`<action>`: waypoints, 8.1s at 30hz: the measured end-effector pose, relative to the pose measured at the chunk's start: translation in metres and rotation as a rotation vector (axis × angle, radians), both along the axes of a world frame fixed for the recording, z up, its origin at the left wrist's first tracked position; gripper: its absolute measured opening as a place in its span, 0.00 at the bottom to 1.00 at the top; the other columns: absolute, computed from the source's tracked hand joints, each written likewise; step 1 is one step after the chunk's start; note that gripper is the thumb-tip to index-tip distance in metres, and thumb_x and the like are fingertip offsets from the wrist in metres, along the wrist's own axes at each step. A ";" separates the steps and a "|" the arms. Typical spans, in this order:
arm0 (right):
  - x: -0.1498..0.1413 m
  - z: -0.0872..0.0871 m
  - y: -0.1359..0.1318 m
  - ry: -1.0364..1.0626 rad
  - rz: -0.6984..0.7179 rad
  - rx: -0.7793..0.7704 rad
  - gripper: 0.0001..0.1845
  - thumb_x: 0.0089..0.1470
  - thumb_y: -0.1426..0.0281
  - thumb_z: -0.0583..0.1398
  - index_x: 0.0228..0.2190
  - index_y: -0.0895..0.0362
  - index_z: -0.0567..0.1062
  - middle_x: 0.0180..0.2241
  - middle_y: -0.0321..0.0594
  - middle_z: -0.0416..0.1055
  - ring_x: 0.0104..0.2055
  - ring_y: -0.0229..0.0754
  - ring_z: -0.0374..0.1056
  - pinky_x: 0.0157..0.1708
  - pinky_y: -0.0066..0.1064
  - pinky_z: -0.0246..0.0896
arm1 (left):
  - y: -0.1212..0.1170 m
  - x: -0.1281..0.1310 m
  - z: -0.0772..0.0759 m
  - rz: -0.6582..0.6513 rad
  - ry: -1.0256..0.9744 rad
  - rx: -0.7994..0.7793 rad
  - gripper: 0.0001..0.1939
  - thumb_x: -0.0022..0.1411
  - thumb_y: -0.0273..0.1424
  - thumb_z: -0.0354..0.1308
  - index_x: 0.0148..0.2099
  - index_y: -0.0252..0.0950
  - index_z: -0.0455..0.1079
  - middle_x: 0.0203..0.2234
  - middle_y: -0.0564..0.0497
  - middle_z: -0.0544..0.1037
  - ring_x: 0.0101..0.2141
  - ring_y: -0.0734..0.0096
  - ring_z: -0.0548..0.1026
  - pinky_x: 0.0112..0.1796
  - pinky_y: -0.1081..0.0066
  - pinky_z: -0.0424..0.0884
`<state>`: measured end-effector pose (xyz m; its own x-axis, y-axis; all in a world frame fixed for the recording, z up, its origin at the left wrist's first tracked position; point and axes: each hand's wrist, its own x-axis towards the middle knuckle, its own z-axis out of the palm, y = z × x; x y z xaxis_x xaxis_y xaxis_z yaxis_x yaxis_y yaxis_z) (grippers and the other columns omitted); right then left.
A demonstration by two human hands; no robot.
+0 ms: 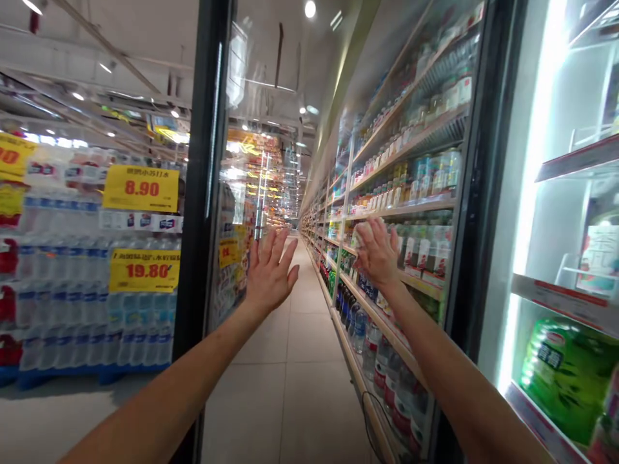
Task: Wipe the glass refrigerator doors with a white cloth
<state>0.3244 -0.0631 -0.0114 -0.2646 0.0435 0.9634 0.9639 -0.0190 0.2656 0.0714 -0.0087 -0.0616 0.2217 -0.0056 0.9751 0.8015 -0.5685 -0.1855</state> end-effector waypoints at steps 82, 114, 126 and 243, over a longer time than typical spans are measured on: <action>0.055 -0.106 -0.015 0.370 -0.030 0.184 0.25 0.53 0.68 0.49 0.54 0.55 0.60 0.58 0.51 0.53 0.61 0.50 0.48 0.56 0.53 0.42 | 0.001 0.003 -0.008 -0.019 -0.004 0.010 0.29 0.58 0.34 0.50 0.61 0.40 0.50 0.61 0.45 0.51 0.61 0.62 0.43 0.58 0.53 0.38; 0.043 -0.138 -0.014 0.496 -0.029 0.241 0.27 0.55 0.70 0.48 0.56 0.56 0.55 0.59 0.55 0.51 0.62 0.54 0.45 0.53 0.55 0.47 | -0.004 0.000 -0.013 -0.019 0.021 0.006 0.30 0.58 0.33 0.51 0.62 0.41 0.48 0.60 0.44 0.52 0.61 0.59 0.46 0.58 0.51 0.42; 0.049 -0.153 -0.016 0.579 -0.072 0.267 0.27 0.55 0.69 0.48 0.56 0.56 0.55 0.57 0.56 0.54 0.61 0.55 0.47 0.52 0.59 0.47 | -0.002 0.000 -0.016 -0.026 0.040 0.006 0.32 0.58 0.33 0.52 0.63 0.42 0.46 0.60 0.44 0.51 0.61 0.58 0.45 0.57 0.51 0.42; -0.006 0.067 -0.007 0.371 -0.032 0.104 0.27 0.53 0.71 0.46 0.56 0.54 0.56 0.60 0.45 0.50 0.62 0.47 0.44 0.57 0.52 0.40 | -0.010 0.020 0.095 0.035 -0.007 0.116 0.29 0.62 0.38 0.45 0.61 0.29 0.49 0.61 0.41 0.51 0.61 0.59 0.46 0.59 0.54 0.40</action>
